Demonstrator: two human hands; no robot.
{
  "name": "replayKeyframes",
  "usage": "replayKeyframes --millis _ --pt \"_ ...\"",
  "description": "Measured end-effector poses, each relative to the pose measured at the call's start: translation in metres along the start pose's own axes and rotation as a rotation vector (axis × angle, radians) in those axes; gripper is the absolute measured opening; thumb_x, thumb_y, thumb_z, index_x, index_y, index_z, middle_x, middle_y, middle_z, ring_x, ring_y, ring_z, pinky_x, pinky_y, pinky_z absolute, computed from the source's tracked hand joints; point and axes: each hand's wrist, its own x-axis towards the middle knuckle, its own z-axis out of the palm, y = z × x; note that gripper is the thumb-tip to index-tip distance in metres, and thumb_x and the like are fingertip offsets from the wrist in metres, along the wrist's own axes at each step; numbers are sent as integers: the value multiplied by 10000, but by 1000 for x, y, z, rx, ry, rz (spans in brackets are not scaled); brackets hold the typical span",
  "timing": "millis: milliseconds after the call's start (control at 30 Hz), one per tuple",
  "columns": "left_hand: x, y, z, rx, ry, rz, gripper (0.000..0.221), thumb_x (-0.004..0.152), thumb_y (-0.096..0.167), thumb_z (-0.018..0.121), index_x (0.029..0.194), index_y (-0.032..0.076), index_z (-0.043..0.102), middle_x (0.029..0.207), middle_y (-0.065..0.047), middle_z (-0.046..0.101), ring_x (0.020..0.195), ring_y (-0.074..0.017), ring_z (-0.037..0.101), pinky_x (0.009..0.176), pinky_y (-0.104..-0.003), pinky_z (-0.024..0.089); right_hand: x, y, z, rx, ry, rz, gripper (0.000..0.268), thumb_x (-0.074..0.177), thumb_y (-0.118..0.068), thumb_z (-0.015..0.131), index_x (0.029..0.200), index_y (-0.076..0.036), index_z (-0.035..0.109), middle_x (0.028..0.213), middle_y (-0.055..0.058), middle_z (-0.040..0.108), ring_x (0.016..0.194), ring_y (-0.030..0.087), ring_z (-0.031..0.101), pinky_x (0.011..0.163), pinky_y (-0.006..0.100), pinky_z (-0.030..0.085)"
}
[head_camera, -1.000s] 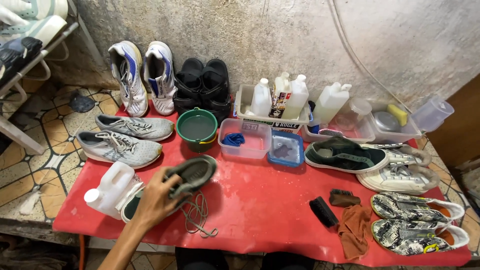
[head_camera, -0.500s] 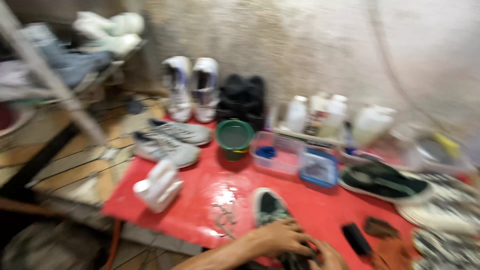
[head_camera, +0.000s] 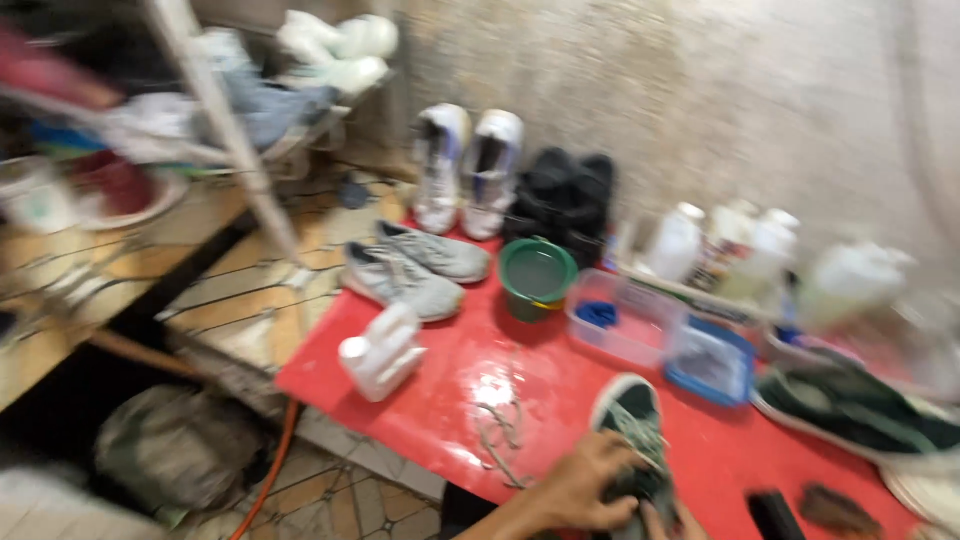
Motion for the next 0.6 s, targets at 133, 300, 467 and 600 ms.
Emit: replayKeyframes --millis 133,300,467,600 --pt "-7 -5 18 -69 82 -202 435 904 322 729 1257 105 595 1199 -152 509 1145 -331 556 1024 -394 444 -15 -38 -15 -530 81 -12 457 733 -656 675 961 -273 776 708 77 774 796 320 748 694 417 518" --pt "-15 -13 29 -61 300 -491 374 813 248 821 1158 193 689 1045 6 736 898 -145 726 703 -281 570 -47 -134 -45 -50 -75 -132 589 787 -290 825 1344 -175 671 1217 15 688 862 115 735 659 235 620" --pt "-8 -2 32 -46 354 -466 358 817 197 787 1161 163 694 988 -15 723 854 -144 712 773 -282 569 -47 -173 -46 8 -9 -264 398 853 -258 770 1239 -163 752 1167 33 695 1007 142 754 813 260 639" --pt "-5 2 24 -121 348 -549 443 821 60 743 1247 155 665 985 -35 749 899 -155 729 858 -292 612 -41 -180 -48 -100 -86 -352 339 919 -182 613 1217 -219 770 1166 1 746 992 145 757 796 279 631"
